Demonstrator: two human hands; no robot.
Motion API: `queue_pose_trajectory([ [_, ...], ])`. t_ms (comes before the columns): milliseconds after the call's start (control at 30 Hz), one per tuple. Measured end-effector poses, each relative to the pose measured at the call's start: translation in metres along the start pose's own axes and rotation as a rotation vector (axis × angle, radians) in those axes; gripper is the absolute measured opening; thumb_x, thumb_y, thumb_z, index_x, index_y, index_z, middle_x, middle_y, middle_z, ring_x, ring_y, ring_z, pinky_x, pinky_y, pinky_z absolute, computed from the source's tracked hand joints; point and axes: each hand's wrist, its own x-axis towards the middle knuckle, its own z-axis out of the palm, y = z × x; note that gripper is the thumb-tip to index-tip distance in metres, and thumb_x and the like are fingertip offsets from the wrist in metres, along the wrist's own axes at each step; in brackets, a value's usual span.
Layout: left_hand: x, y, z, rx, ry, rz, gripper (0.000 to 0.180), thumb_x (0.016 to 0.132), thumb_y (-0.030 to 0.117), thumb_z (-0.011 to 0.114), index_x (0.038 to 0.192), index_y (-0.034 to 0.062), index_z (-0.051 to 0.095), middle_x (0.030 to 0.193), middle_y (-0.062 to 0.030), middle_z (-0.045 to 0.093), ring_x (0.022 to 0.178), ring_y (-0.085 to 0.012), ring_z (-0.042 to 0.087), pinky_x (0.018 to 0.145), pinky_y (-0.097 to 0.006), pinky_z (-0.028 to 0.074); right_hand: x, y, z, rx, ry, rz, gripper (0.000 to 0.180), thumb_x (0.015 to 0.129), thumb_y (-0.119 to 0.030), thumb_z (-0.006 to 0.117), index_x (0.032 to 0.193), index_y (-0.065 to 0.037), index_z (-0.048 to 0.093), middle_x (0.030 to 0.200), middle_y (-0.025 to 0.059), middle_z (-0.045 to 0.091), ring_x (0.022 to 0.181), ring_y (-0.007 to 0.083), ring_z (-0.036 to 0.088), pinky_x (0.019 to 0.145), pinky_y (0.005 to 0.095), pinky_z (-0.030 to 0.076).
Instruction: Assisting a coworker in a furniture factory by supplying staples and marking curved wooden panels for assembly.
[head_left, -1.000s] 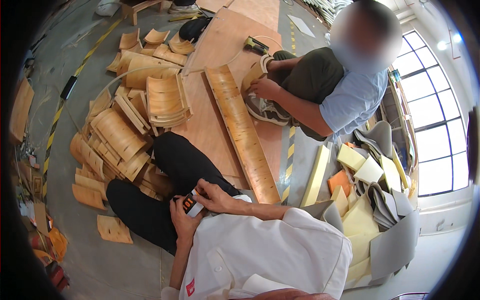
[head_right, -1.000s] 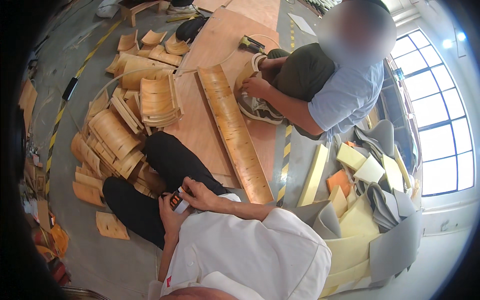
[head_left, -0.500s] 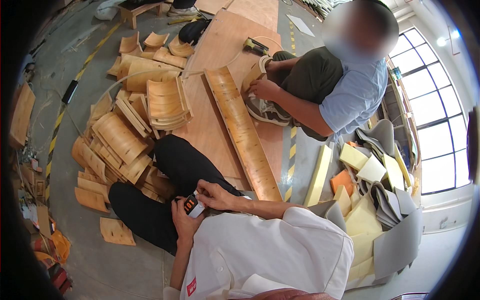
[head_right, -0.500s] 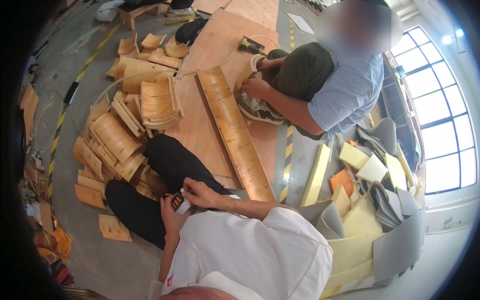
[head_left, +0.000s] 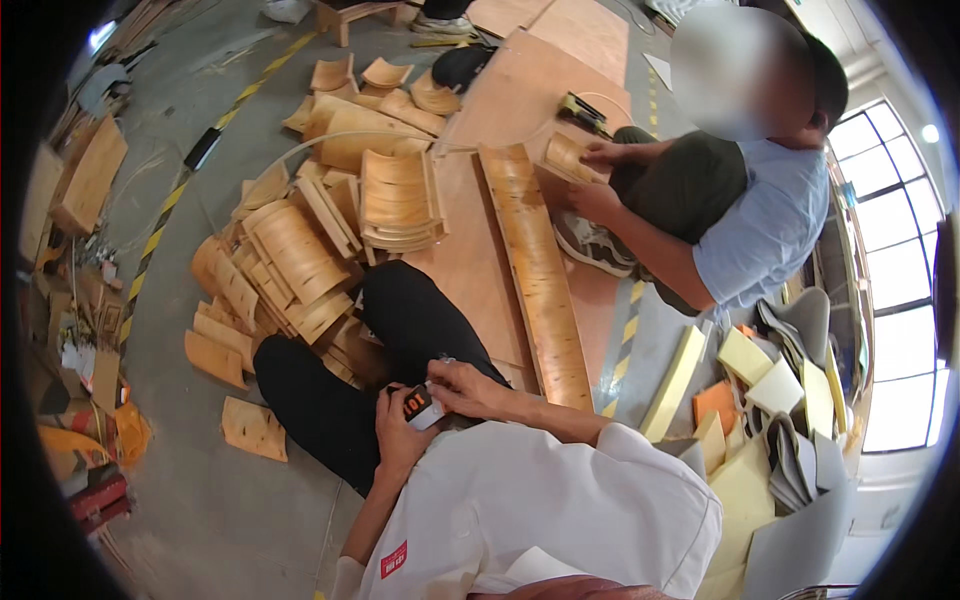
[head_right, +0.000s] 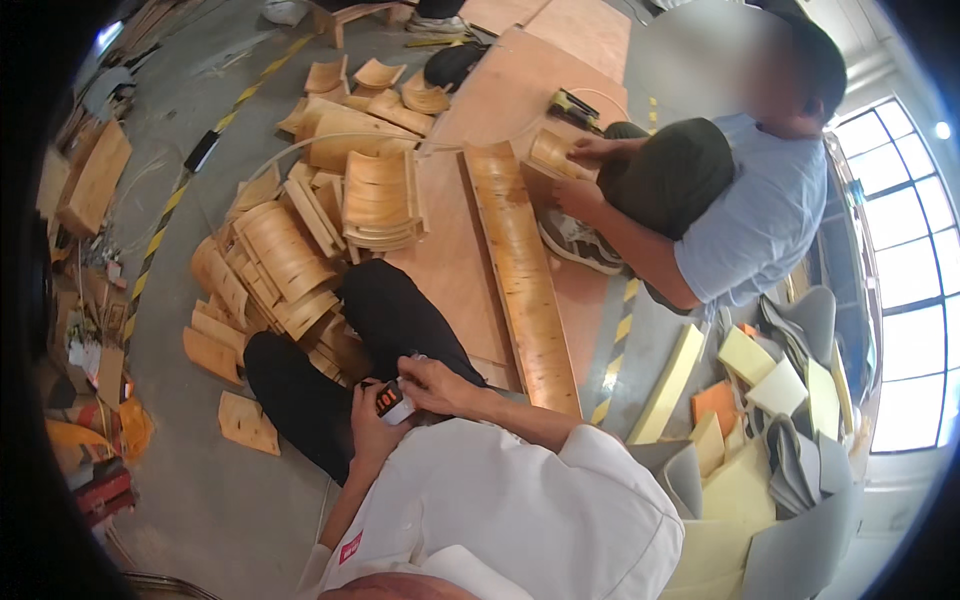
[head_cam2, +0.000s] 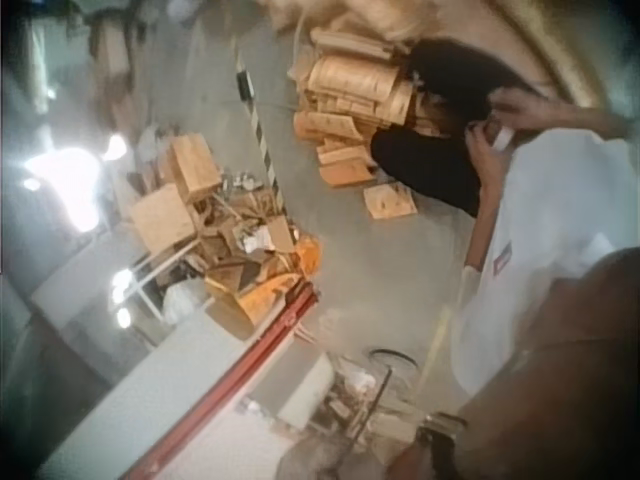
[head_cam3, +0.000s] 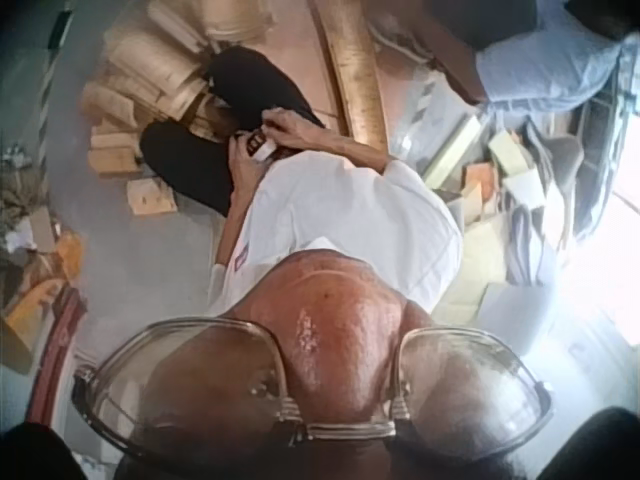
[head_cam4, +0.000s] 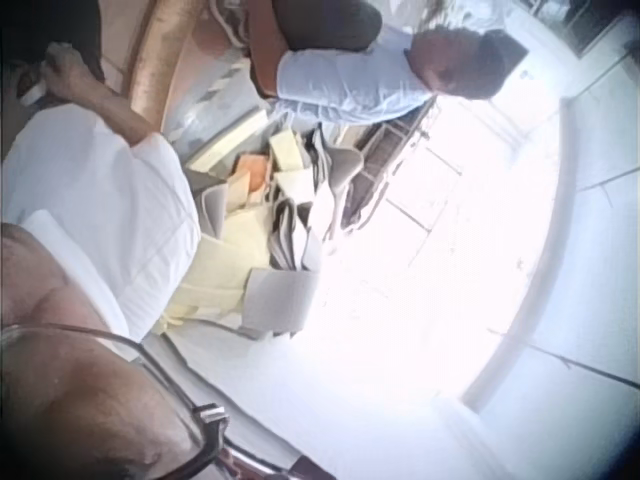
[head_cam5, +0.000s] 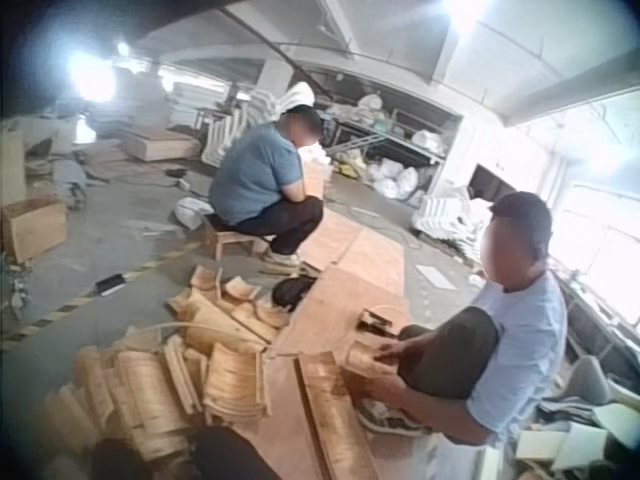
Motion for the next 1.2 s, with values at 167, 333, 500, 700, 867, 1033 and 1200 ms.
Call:
queue_pose_trajectory([
  [167, -0.002, -0.006, 0.000, 0.050, 0.001, 0.015, 0.068, 0.051, 0.020, 0.093, 0.107, 0.0033, 0.058, 0.111, -0.0163, 0.054, 0.099, -0.0353, 0.057, 0.083, -0.042, 0.049, 0.009, 0.000, -0.003, 0.050, -0.127, -0.009, 0.013, 0.093, -0.013, 0.056, 0.089, -0.002, 0.051, 0.076, 0.0153, 0.054, 0.071, 0.0307, 0.058, 0.064, 0.0408, 0.045],
  [333, 0.004, -0.001, -0.003, 0.035, -0.012, 0.070, 0.069, 0.051, 0.019, 0.094, 0.108, 0.0034, 0.056, 0.110, -0.0171, 0.055, 0.099, -0.0350, 0.057, 0.084, -0.041, 0.050, 0.013, 0.006, -0.022, -0.068, -0.042, -0.152, 0.024, 0.089, -0.026, 0.064, 0.087, -0.002, 0.059, 0.083, 0.0171, 0.060, 0.079, 0.0369, 0.061, 0.069, 0.0437, 0.049],
  [500, 0.004, -0.004, 0.000, 0.009, 0.010, 0.068, 0.070, 0.052, 0.020, 0.094, 0.108, 0.0023, 0.056, 0.110, -0.0150, 0.054, 0.098, -0.0313, 0.058, 0.085, -0.038, 0.050, -0.011, 0.113, -0.100, -0.434, 0.857, 0.315, 0.051, 0.080, -0.037, 0.076, 0.106, 0.004, 0.060, 0.106, 0.0269, 0.064, 0.105, 0.0345, 0.062, 0.084, 0.0444, 0.048],
  [700, 0.002, 0.000, -0.004, -0.006, -0.013, 0.041, 0.068, 0.053, 0.018, 0.093, 0.107, -0.0006, 0.056, 0.108, -0.0170, 0.055, 0.097, -0.0331, 0.057, 0.084, -0.040, 0.050, -0.057, 0.259, -0.153, -0.546, 0.811, 0.688, 0.078, 0.066, -0.038, 0.083, 0.122, 0.004, 0.049, 0.124, 0.0297, 0.054, 0.111, 0.0416, 0.055, 0.093, 0.0479, 0.043],
  [867, -0.007, -0.005, -0.011, 0.000, 0.020, -0.038, 0.068, 0.053, 0.018, 0.093, 0.107, -0.0007, 0.056, 0.108, -0.0167, 0.054, 0.096, -0.0326, 0.057, 0.083, -0.039, 0.050, -0.038, 0.250, -0.152, -0.443, 0.950, 0.689, 0.063, 0.069, -0.034, 0.079, 0.115, 0.000, 0.054, 0.104, 0.0230, 0.062, 0.104, 0.0382, 0.056, 0.088, 0.0456, 0.045],
  [1033, -0.006, -0.011, -0.010, -0.041, 0.026, 0.025, 0.069, 0.052, 0.020, 0.094, 0.107, -0.0005, 0.056, 0.107, -0.0163, 0.054, 0.095, -0.0321, 0.058, 0.080, -0.038, 0.051, -0.043, 0.236, -0.160, -0.359, 0.861, 0.594, 0.038, 0.081, -0.029, 0.068, 0.105, -0.001, 0.058, 0.088, 0.0212, 0.066, 0.089, 0.0368, 0.064, 0.074, 0.0444, 0.049],
  [1200, 0.015, 0.008, -0.040, -0.138, -0.108, 0.122, 0.072, 0.052, 0.023, 0.095, 0.108, -0.0001, 0.056, 0.108, -0.0163, 0.055, 0.096, -0.0306, 0.059, 0.082, -0.038, 0.051, -0.061, 0.214, -0.149, -0.659, 0.967, 0.578, 0.039, 0.091, -0.038, 0.059, 0.094, 0.001, 0.062, 0.082, 0.0247, 0.066, 0.082, 0.0384, 0.066, 0.069, 0.0440, 0.049],
])
